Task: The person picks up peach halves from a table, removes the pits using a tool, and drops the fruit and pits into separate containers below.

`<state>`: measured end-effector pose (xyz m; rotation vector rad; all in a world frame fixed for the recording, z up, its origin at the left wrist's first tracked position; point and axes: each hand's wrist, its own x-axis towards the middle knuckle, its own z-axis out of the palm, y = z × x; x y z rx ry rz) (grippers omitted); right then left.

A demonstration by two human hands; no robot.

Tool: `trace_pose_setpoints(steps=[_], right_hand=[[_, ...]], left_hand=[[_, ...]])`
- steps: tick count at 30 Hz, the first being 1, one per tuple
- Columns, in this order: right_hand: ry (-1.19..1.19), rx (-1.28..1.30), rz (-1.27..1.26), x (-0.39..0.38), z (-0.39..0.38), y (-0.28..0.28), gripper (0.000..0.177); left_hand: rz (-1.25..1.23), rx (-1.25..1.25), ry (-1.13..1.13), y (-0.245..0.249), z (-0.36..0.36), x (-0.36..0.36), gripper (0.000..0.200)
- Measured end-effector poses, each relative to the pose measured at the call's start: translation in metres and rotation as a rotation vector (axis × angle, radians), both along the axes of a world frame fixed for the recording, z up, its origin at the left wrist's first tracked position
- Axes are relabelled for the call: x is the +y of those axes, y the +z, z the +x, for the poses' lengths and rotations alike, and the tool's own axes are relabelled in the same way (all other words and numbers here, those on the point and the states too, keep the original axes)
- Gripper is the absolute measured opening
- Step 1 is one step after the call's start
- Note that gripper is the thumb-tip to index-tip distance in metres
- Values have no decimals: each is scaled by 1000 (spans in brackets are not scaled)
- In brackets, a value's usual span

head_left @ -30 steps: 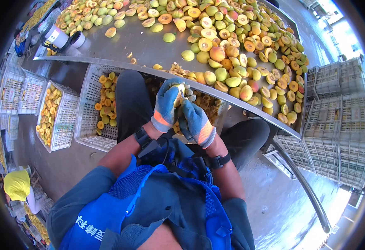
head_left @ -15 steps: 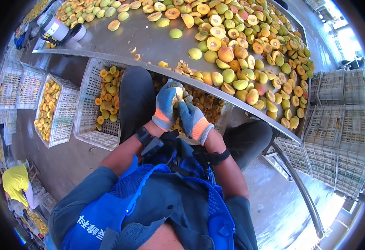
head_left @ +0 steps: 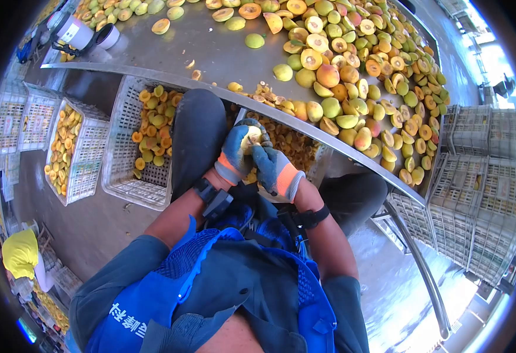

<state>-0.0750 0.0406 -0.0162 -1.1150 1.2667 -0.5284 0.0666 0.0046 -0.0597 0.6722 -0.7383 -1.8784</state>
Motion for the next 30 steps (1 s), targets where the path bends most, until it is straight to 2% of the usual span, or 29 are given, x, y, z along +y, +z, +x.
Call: trace_pose_setpoints(steps=[1,4,7,9,10,13,17,19,23,25,30], right_hand=[[-25,-55,14,1,0,0,47],[-64,-242,300,4,-9,25,46],[-100,-532,470,13,-21,27,42],[-175,-557,464,19,-16,24,42],[-210,-566,452,19,-14,24,42],[-186,-451,338,26,-9,24,44],[-175,-373,365,28,-7,23,46],[-134,-230,216,27,-5,12,48],[-20,-39,148,25,-4,-1,54],[-61,-156,277,26,-7,15,52],[-92,-269,381,26,-16,17,51]], left_hand=[[39,58,-11,1,1,0,16],[149,155,-69,3,5,3,28],[103,155,-121,3,4,2,27],[245,33,10,10,-3,4,28],[307,-24,77,14,-7,1,29],[95,-173,160,14,-7,6,30],[359,-134,102,20,-7,4,31],[443,-30,112,9,-9,6,32],[409,-209,200,13,-17,9,34],[376,-320,269,16,-20,12,35],[425,-254,247,16,-24,10,35]])
